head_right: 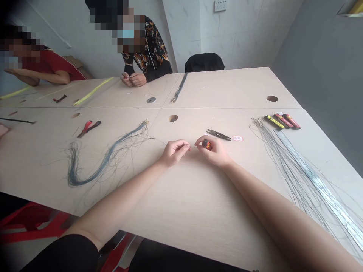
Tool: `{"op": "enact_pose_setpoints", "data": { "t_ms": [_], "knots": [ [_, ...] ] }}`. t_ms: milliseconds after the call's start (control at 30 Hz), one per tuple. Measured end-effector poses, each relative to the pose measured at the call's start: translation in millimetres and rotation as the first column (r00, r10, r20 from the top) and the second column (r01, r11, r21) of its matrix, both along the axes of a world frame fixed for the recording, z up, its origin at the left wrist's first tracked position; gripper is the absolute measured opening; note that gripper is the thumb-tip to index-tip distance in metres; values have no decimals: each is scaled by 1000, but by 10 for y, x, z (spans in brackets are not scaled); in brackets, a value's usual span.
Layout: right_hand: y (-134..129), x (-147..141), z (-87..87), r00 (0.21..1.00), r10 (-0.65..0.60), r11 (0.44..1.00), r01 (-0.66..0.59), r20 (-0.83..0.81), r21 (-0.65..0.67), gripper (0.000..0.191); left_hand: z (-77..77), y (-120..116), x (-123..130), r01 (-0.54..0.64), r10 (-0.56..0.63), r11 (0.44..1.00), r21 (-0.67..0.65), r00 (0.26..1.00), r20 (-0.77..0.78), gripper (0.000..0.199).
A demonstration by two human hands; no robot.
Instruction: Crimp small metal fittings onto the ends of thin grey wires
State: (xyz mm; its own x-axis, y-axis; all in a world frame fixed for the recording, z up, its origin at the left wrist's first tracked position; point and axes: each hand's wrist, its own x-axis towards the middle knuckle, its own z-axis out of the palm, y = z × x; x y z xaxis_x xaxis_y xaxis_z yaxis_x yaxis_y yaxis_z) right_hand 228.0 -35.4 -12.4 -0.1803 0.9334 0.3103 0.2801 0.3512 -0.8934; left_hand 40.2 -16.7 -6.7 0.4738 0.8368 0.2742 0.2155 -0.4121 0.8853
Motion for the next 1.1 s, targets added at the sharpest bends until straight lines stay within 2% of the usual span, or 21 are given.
{"op": "enact_pose_setpoints", "data": {
  "t_ms": [167,367,467,633,1100],
  "knots": [
    [-16,-9,20,1000,13,1000,-13,18,-20,10,4,2,2,-10,11,1000,9,1000,-15,32],
    [-44,-37,44,999,7,999,-5,36,-48,24,9,-1,3,-15,15,1000,23,1000,-26,35],
    [-30,-29,38,1000,-15,999,15,25,-34,20,8,-3,2,-5,5,1000,7,1000,-23,34],
    [-2,-12,32,999,18,999,-16,38,-43,16,4,3,3,-11,11,1000,11,1000,-16,33],
    [23,-6,22,998,45,996,-40,54,-77,19,-8,2,8,-9,10,999,35,999,-42,31]
  ]
}}
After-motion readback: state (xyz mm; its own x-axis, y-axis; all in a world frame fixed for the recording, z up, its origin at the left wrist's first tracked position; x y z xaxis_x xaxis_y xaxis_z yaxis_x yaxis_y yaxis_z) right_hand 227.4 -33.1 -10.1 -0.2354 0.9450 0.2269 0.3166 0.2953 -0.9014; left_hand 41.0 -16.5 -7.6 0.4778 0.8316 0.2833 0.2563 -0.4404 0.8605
